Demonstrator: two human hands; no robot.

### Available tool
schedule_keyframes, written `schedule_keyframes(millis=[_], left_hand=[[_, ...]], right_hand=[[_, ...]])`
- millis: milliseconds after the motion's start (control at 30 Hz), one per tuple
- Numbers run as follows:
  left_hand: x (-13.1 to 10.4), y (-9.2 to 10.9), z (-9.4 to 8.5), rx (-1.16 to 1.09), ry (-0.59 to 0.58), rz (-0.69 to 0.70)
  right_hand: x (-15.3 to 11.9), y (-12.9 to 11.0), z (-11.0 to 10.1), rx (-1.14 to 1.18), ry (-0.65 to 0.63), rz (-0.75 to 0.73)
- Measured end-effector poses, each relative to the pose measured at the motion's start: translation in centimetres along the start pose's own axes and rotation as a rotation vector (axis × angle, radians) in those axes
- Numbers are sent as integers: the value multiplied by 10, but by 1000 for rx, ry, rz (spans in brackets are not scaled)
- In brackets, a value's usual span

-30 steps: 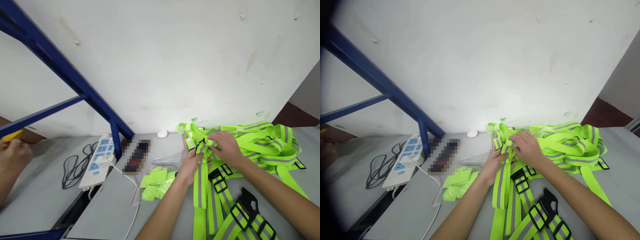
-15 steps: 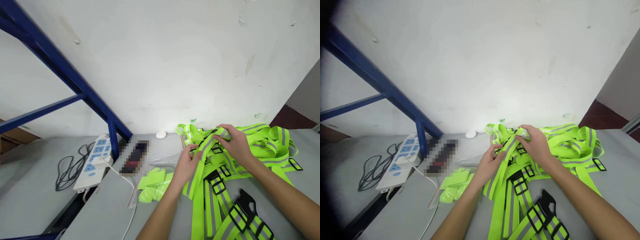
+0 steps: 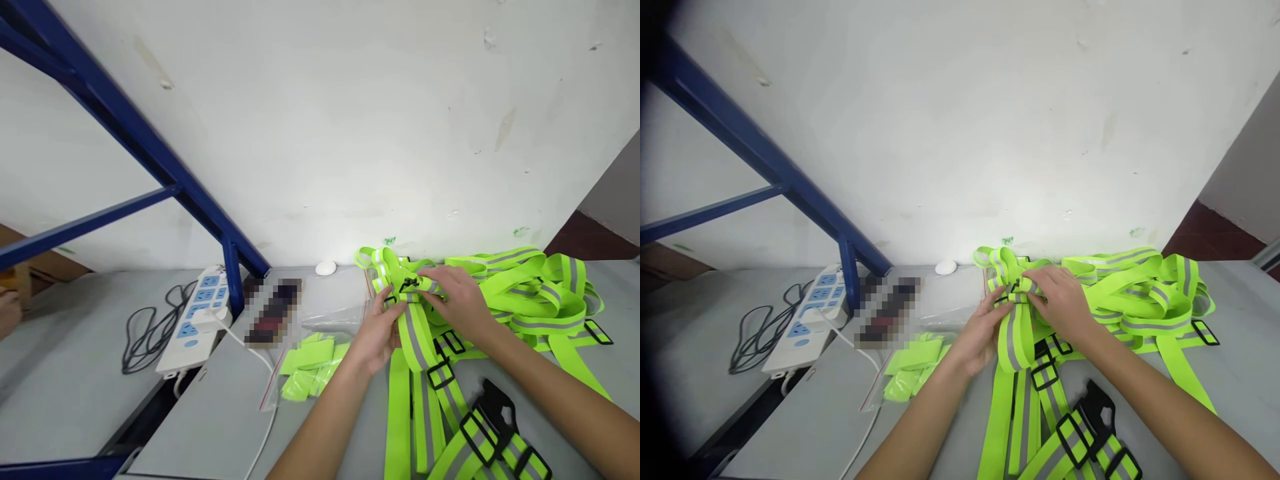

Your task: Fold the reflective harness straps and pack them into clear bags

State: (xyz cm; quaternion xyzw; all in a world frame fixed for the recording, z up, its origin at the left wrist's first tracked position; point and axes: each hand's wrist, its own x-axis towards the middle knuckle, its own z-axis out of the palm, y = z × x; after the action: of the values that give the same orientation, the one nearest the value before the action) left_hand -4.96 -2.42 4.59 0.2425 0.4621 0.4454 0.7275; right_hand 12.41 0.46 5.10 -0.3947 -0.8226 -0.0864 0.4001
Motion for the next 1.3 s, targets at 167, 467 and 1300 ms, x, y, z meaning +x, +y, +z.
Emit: schedule_keyframes(millis=[167, 467, 1300], left_hand=[[-7, 1, 4, 245, -5, 117], [-9, 2, 3, 239, 34, 87], [0, 10, -4, -75, -129, -6]], right_hand=[[0, -12, -2, -61, -33, -141], [-3, -32, -3, -21, -196, -266], [7, -10, -32, 240, -522, -133]])
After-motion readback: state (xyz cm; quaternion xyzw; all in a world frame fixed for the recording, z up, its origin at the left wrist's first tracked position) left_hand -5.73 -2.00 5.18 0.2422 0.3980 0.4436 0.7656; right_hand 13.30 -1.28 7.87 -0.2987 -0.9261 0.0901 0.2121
